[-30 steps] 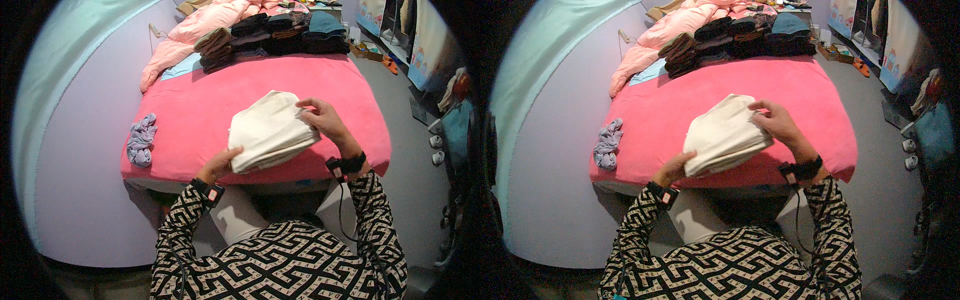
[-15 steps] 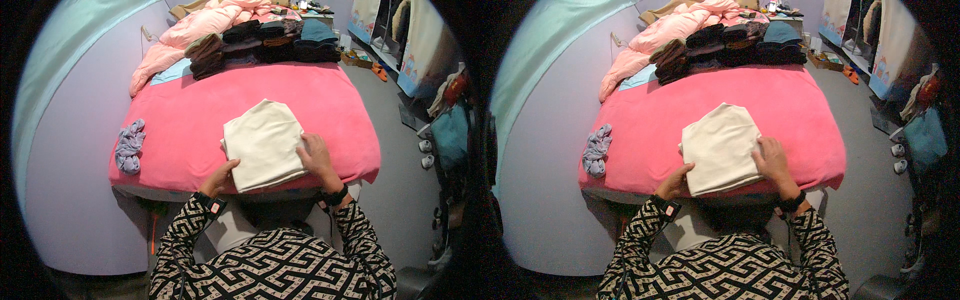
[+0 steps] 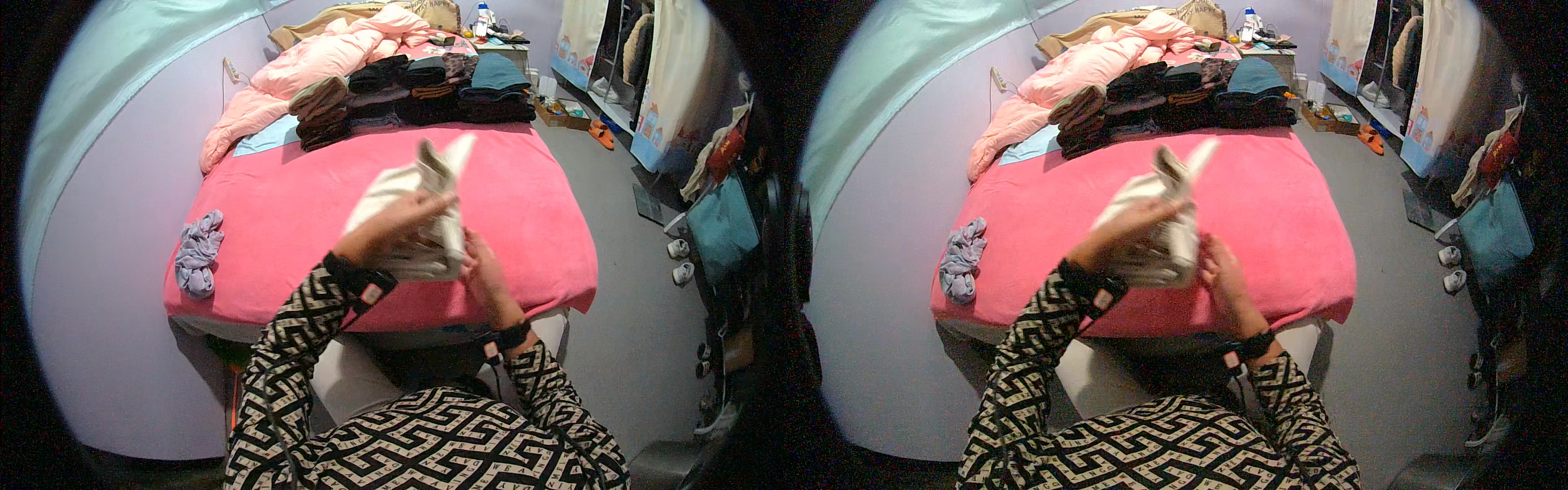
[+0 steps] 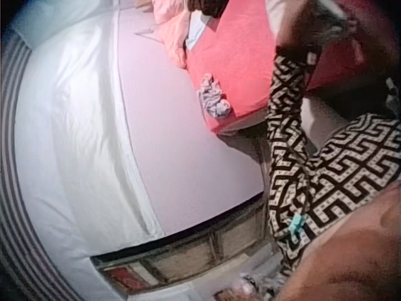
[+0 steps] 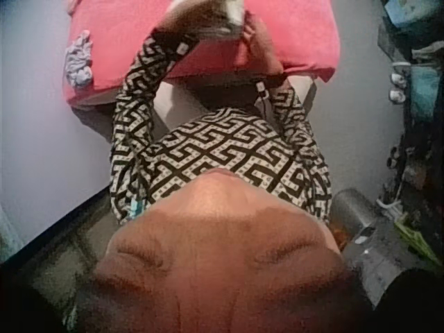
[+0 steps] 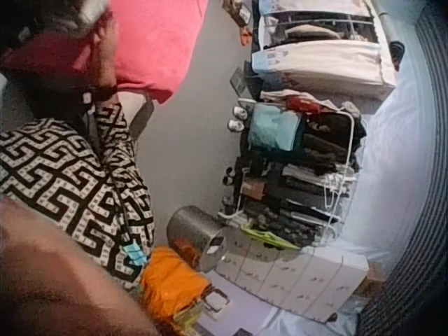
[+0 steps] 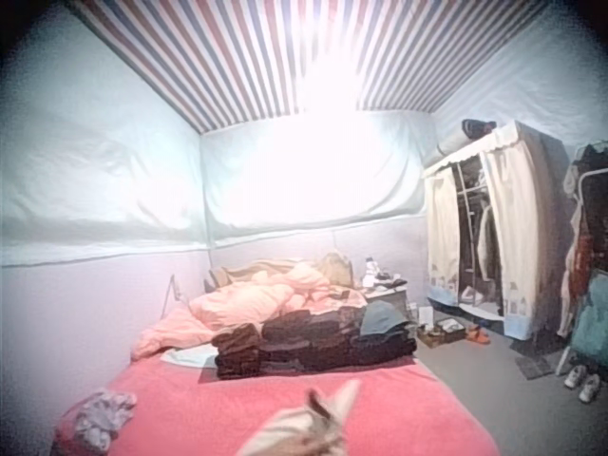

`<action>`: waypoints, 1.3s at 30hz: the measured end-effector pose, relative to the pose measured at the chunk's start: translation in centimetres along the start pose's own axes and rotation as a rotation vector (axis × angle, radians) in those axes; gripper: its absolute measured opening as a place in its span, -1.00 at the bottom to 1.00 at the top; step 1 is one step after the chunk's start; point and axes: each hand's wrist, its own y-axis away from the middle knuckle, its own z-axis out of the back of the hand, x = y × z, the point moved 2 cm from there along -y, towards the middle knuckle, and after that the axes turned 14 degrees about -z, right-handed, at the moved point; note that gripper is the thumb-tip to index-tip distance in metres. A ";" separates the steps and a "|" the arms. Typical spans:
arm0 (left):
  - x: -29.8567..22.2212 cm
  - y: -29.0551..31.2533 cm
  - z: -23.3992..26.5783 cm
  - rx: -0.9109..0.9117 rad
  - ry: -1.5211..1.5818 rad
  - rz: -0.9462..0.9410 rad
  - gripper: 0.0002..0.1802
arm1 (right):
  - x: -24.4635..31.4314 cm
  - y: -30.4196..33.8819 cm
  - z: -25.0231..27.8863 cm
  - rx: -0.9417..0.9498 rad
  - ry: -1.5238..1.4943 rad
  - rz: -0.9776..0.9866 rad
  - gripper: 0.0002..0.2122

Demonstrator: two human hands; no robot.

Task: The person folds several garments on a bed, including black pants, white pants, and a purple shirt. They smooth and align each item before folding it into a compact shape and placing it on a growing stack.

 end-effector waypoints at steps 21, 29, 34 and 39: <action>16.6 1.2 2.7 -0.049 -1.497 -0.201 -0.30 | -0.4 1.3 3.4 0.113 -0.407 0.127 -0.40; 16.0 -0.5 -0.2 -0.089 -1.429 -0.183 -0.25 | 0.9 -1.7 3.1 0.087 -0.522 0.158 -0.41; 17.5 -0.2 -0.7 -0.075 -1.612 -0.169 -0.41 | 1.1 -2.7 0.8 0.045 -0.263 0.126 -0.30; 18.6 2.6 0.9 0.050 -1.129 -0.318 -0.35 | -0.7 -6.4 -3.5 -0.413 1.532 0.259 -0.29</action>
